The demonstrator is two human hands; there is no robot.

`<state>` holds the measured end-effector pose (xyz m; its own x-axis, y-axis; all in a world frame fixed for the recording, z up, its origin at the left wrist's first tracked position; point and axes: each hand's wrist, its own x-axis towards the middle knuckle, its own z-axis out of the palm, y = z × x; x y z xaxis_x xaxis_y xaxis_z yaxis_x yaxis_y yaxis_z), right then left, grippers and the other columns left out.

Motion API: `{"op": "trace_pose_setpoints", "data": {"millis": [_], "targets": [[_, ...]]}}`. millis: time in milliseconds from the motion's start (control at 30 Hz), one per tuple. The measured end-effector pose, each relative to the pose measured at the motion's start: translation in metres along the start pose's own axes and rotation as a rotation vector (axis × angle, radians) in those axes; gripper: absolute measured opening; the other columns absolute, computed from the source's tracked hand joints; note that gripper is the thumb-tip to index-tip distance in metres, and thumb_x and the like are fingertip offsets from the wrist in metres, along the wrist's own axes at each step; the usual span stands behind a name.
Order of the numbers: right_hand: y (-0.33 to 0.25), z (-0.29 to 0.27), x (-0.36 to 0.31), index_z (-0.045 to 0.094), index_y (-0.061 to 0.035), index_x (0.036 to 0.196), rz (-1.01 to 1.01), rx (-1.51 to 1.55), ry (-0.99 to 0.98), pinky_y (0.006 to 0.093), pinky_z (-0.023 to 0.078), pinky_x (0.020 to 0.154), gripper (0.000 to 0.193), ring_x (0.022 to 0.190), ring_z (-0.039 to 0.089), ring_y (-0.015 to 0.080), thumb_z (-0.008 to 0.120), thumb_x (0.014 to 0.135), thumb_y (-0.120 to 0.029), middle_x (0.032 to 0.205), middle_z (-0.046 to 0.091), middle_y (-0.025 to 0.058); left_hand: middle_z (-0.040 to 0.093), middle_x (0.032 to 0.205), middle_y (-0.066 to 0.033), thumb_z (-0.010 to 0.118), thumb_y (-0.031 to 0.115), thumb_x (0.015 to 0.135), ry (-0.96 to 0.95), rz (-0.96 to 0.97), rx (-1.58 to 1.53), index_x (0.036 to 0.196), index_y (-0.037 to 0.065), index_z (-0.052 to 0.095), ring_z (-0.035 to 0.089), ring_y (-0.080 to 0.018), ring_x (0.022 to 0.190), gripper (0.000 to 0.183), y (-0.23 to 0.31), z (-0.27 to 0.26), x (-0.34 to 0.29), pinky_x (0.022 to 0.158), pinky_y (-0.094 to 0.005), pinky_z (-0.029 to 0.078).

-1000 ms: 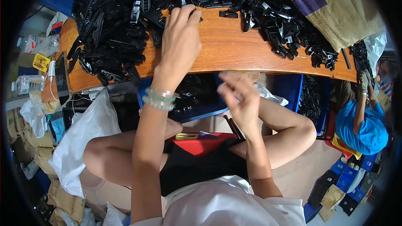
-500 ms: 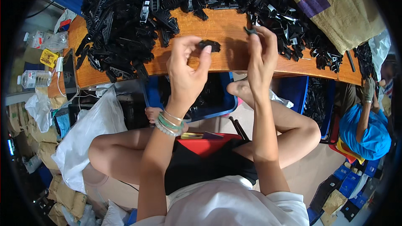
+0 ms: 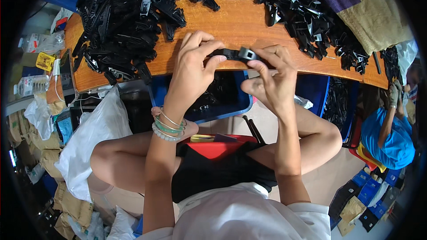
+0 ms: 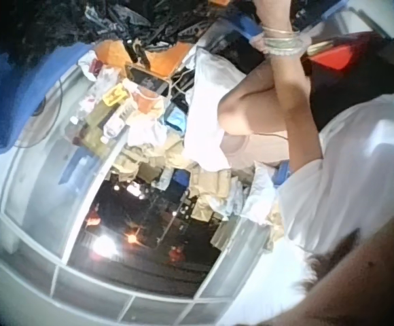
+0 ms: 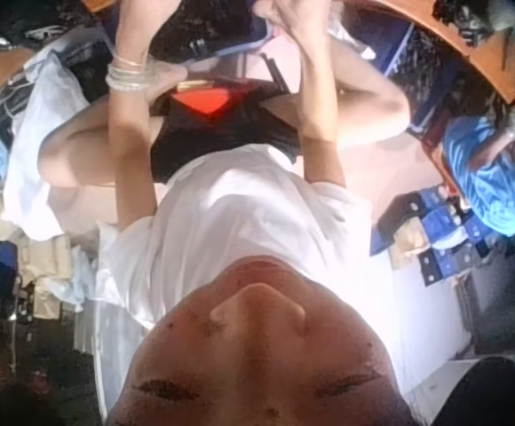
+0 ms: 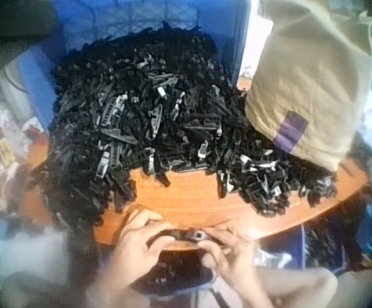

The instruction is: The person repeatedly picks up plastic components from the tabletop, connects them together by hand, and places the assembled parts into a blue container beneath the table.

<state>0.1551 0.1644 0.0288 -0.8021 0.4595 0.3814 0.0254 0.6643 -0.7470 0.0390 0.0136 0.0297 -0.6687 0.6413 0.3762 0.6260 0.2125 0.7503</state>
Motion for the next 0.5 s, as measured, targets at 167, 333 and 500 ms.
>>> {"op": "trace_pose_setpoints", "data": {"millis": [167, 333, 500], "targets": [[0.004, -0.010, 0.005, 0.072, -0.0002, 0.092, 0.066, 0.079, -0.085, 0.0339, 0.043, 0.071, 0.022, 0.081, 0.053, 0.0249, 0.074, 0.071, -0.005, 0.085, 0.060, 0.0093, 0.057, 0.088, -0.0108, 0.070, 0.000, 0.073, -0.057, 0.063, 0.001, 0.092, -0.003, 0.065, 0.052, -0.0281, 0.086, 0.020, 0.000, 0.002, 0.004, 0.078, -0.0377, 0.044], [-0.002, 0.001, 0.003, 0.070, 0.0003, 0.096, -0.021, 0.012, -0.135, 0.0343, 0.046, 0.071, 0.022, 0.080, 0.057, 0.0271, 0.071, 0.074, -0.003, 0.089, 0.060, 0.0120, 0.060, 0.091, -0.0086, 0.071, 0.001, 0.074, -0.074, 0.034, -0.006, 0.095, 0.000, 0.067, 0.056, -0.0235, 0.088, 0.022, -0.001, 0.002, 0.002, 0.079, -0.0316, 0.045], [-0.022, -0.003, -0.042, 0.065, 0.0017, 0.106, -0.059, 0.054, -0.265, 0.0350, 0.048, 0.074, 0.029, 0.083, 0.061, 0.0292, 0.068, 0.077, 0.002, 0.095, 0.059, 0.0135, 0.064, 0.093, -0.0113, 0.073, 0.009, 0.077, -0.053, 0.040, -0.057, 0.097, -0.003, 0.068, 0.063, -0.0225, 0.080, 0.024, 0.007, -0.035, 0.006, 0.072, -0.0290, 0.050]]}}
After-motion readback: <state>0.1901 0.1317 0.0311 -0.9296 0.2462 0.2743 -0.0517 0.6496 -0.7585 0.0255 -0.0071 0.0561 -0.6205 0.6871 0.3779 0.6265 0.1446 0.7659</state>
